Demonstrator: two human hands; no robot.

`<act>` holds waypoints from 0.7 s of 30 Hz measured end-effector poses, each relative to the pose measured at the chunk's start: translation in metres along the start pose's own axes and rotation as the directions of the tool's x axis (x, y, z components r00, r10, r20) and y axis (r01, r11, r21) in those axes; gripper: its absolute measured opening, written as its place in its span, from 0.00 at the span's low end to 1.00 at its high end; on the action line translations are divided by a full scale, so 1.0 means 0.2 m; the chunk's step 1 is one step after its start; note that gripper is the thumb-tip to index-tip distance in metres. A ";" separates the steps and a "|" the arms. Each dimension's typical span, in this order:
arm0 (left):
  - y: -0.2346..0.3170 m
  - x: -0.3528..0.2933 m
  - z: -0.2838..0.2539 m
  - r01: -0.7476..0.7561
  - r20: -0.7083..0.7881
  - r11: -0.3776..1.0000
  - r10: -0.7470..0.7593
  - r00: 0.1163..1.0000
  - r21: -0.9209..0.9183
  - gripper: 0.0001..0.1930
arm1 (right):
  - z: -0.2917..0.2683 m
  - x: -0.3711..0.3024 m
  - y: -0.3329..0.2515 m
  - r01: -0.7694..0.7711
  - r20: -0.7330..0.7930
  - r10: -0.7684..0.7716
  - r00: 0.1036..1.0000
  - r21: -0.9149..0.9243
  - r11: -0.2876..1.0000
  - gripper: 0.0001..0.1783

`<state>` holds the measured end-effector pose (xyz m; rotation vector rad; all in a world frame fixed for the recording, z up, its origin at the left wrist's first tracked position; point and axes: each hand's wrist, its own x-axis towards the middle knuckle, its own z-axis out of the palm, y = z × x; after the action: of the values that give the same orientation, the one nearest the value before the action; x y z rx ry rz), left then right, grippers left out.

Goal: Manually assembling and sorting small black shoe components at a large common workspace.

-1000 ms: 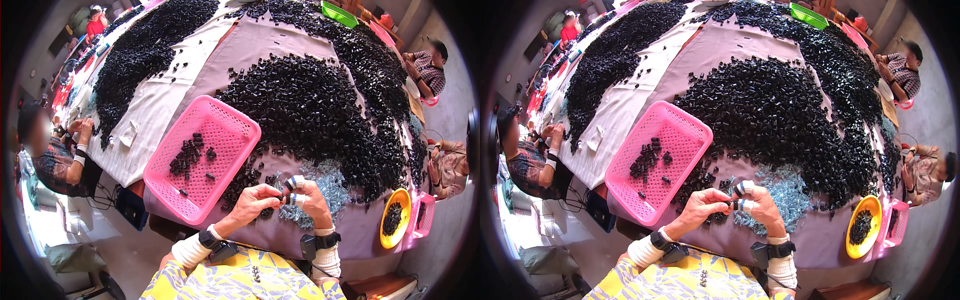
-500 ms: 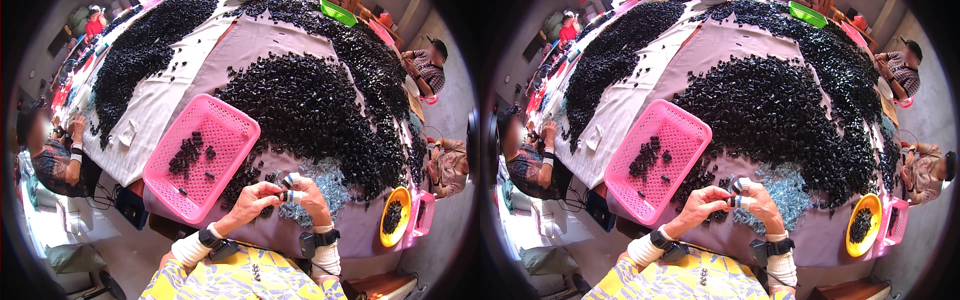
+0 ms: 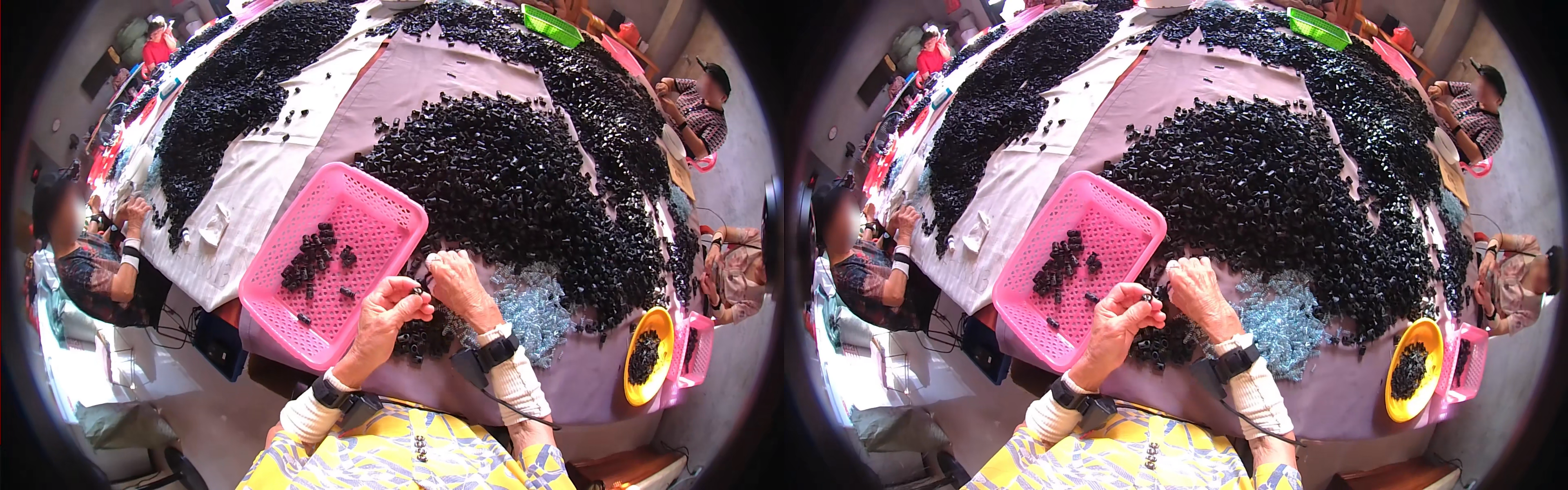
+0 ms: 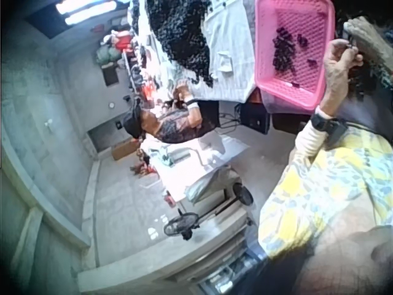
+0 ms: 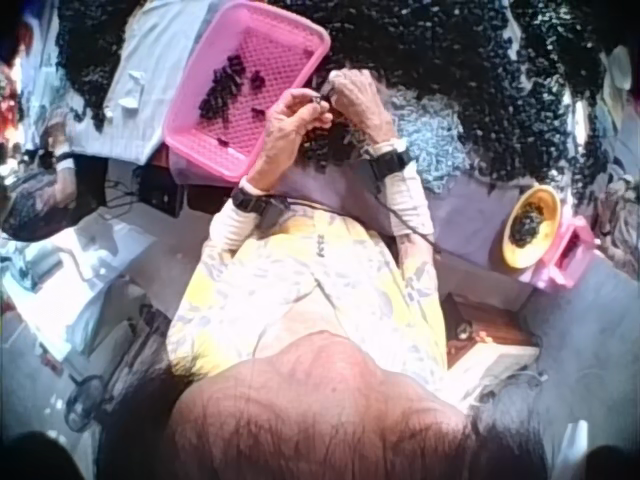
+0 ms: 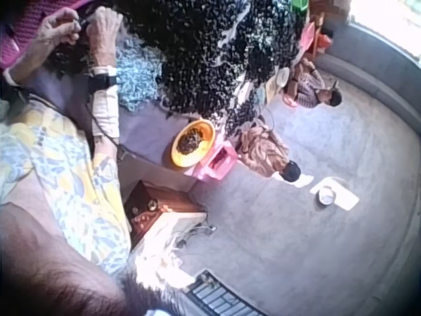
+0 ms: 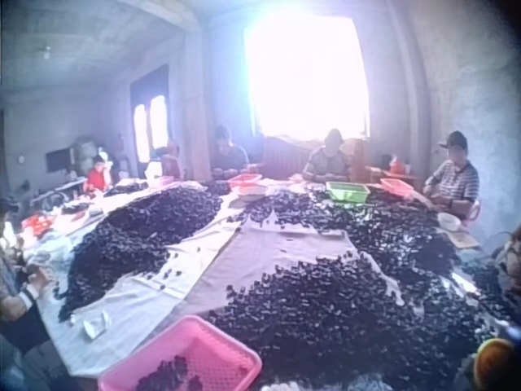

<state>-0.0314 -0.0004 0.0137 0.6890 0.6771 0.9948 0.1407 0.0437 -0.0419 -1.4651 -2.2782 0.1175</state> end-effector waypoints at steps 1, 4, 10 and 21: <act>0.00 0.01 0.00 -0.002 -0.045 1.000 0.002 0.999 -0.008 0.08 | -0.01 0.00 0.01 -0.002 0.026 0.002 1.000 0.022 1.000 0.11; -0.02 0.02 0.02 -0.005 -0.106 1.000 0.005 0.994 -0.003 0.07 | -0.14 -0.04 0.00 -0.139 0.009 0.143 0.990 0.311 0.940 0.12; -0.09 0.07 0.05 0.054 -0.063 0.997 -0.050 0.997 0.063 0.09 | -0.36 -0.18 -0.12 -0.102 -0.102 0.179 0.978 0.514 0.851 0.16; -0.10 0.08 0.12 0.016 0.048 0.997 -0.020 0.999 0.070 0.09 | -0.47 -0.24 -0.16 -0.199 -0.033 0.271 0.962 0.594 0.779 0.16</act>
<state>0.0030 0.0011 0.0091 0.7648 0.6773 0.9386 0.1683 -0.0277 0.0374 -1.3523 -1.7193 0.7276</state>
